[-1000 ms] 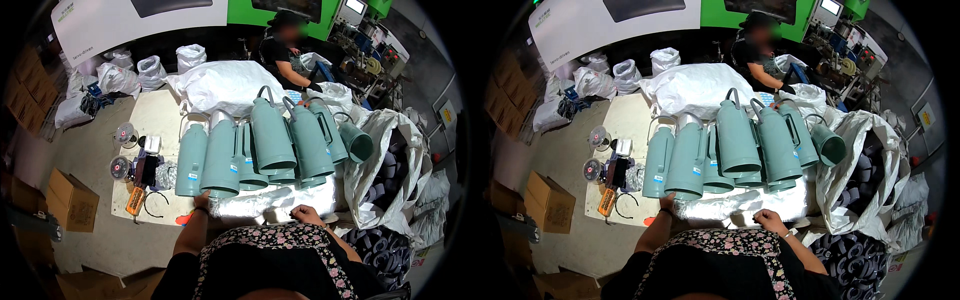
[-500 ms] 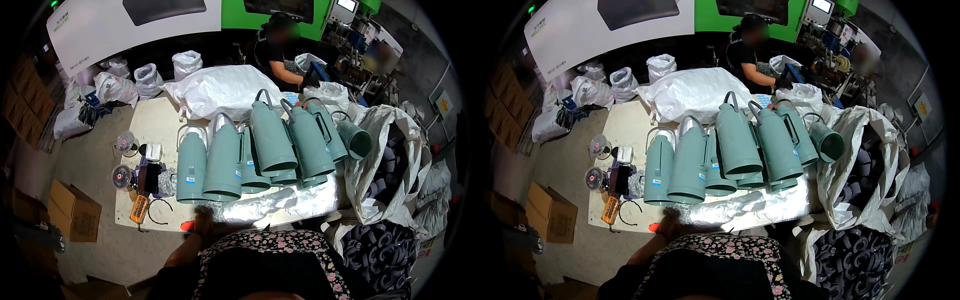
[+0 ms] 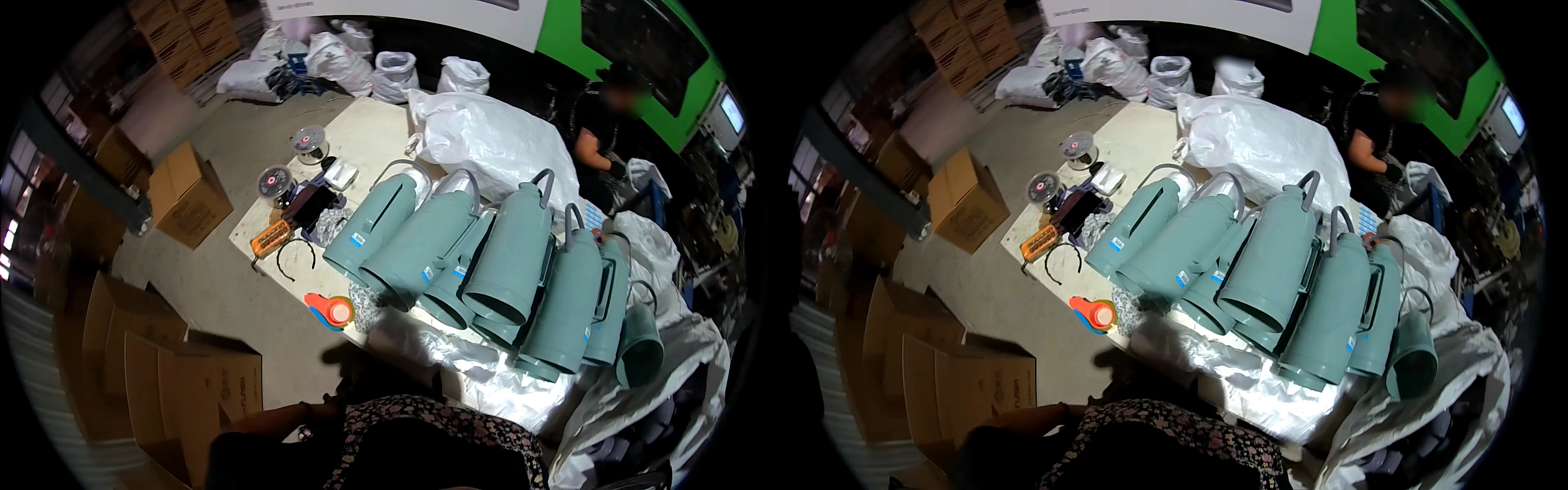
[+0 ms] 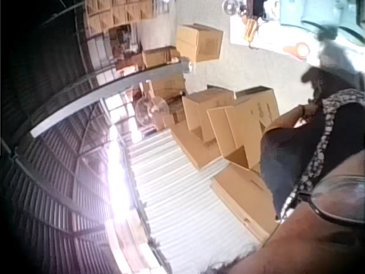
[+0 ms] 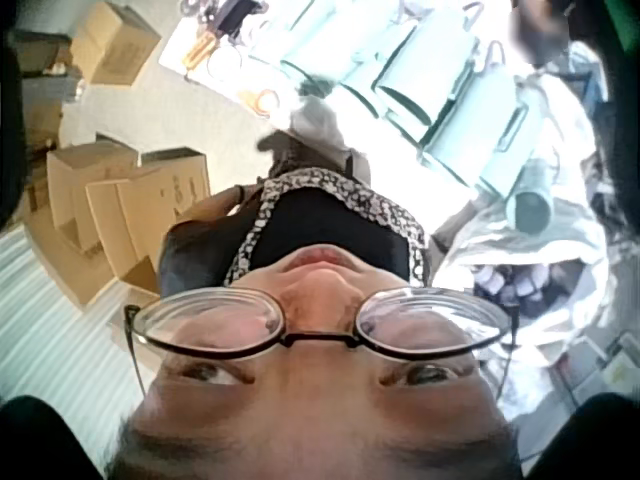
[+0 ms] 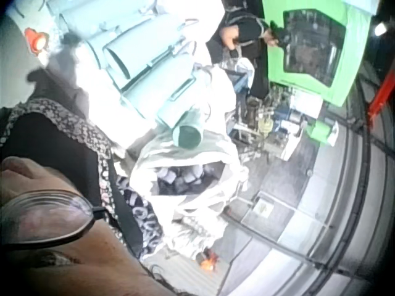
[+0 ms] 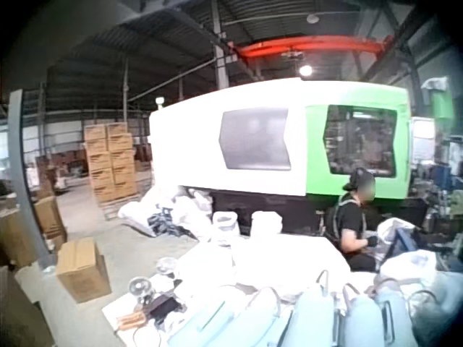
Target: The person assembles light green watering cans by hand. They pick up a watering can body, attach a grey lid, and then wrap the entire unit in a clear plastic bag. The wrapped units are placed into a cardboard box. The process is repeated for multiple units.
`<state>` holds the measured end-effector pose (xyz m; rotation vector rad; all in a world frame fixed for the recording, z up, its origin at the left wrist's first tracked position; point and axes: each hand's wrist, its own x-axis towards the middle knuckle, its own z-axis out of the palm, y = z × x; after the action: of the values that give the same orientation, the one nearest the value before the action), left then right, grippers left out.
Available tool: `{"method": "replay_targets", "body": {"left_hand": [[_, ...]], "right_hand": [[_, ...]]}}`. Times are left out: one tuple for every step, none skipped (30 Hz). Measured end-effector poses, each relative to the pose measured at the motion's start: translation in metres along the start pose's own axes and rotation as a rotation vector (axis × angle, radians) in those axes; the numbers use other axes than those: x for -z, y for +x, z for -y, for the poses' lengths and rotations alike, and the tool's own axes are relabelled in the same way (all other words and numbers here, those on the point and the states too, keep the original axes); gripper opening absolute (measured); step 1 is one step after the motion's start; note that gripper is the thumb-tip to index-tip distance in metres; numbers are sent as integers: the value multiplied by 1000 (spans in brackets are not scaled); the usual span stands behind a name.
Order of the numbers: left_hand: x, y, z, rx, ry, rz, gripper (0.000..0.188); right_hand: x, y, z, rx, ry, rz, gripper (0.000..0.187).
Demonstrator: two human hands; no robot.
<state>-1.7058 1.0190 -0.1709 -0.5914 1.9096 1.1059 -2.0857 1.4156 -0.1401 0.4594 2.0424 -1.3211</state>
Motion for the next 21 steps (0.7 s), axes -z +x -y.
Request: {"method": "replay_targets", "body": {"left_hand": [[-13, -6, -1, 16, 7, 26, 28], [-29, -10, -7, 19, 13, 56, 28], [-43, -5, -12, 11, 23, 82, 28], [-54, -1, -15, 12, 25, 113, 28], [-59, 3, -15, 4, 44, 138, 28], [-63, 16, -15, -20, 72, 158, 28], [-66, 26, -13, -41, 94, 192, 28], [-69, 39, -12, -70, 123, 219, 29], [-72, 54, -8, -102, 170, 244, 29], [-69, 69, -9, -141, 243, 269, 29], [-65, 83, -10, -198, 355, 286, 29], [-38, 75, -53, -299, 595, 249, 33], [-7, 64, -97, -392, 843, 202, 37], [-43, 105, -53, -420, 606, -5, 39], [-78, 143, -10, -480, 365, -192, 42], [-90, 161, -8, -471, 227, -214, 42], [-85, 174, -18, -438, 174, -186, 42], [-80, 181, -24, -416, 136, -185, 43], [-76, 185, -26, -393, 104, -203, 43], [-75, 191, -30, -379, 66, -229, 43], [-74, 197, -32, -355, 31, -260, 43]], "right_hand": [[-1, 12, -3, -12, -10, 20, 21], [2, 25, -6, -22, -22, 37, 22], [4, 37, -12, -31, -32, 46, 22], [1, 50, -19, -39, -41, 69, 22], [-4, 57, -29, -50, -47, 77, 22], [-7, 69, -41, -58, -45, 84, 22], [-12, 79, -52, -66, -48, 93, 22], [-14, 89, -64, -76, -46, 95, 22], [-19, 99, -76, -85, -47, 107, 23], [-24, 111, -85, -86, -49, 112, 23], [-28, 121, -95, -91, -51, 115, 23], [-29, 134, -103, -87, -57, 125, 23], [-33, 141, -113, -91, -57, 130, 23], [-41, 149, -121, -90, -72, 138, 23], [-50, 159, -128, -91, -86, 160, 24], [-59, 170, -131, -78, -112, 189, 24], [-68, 182, -132, -57, -130, 216, 24], [-79, 192, -130, -41, -139, 232, 24], [-90, 200, -130, -29, -147, 254, 24], [-101, 208, -126, -15, -164, 277, 24], [-110, 214, -123, -1, -182, 296, 25]]}}
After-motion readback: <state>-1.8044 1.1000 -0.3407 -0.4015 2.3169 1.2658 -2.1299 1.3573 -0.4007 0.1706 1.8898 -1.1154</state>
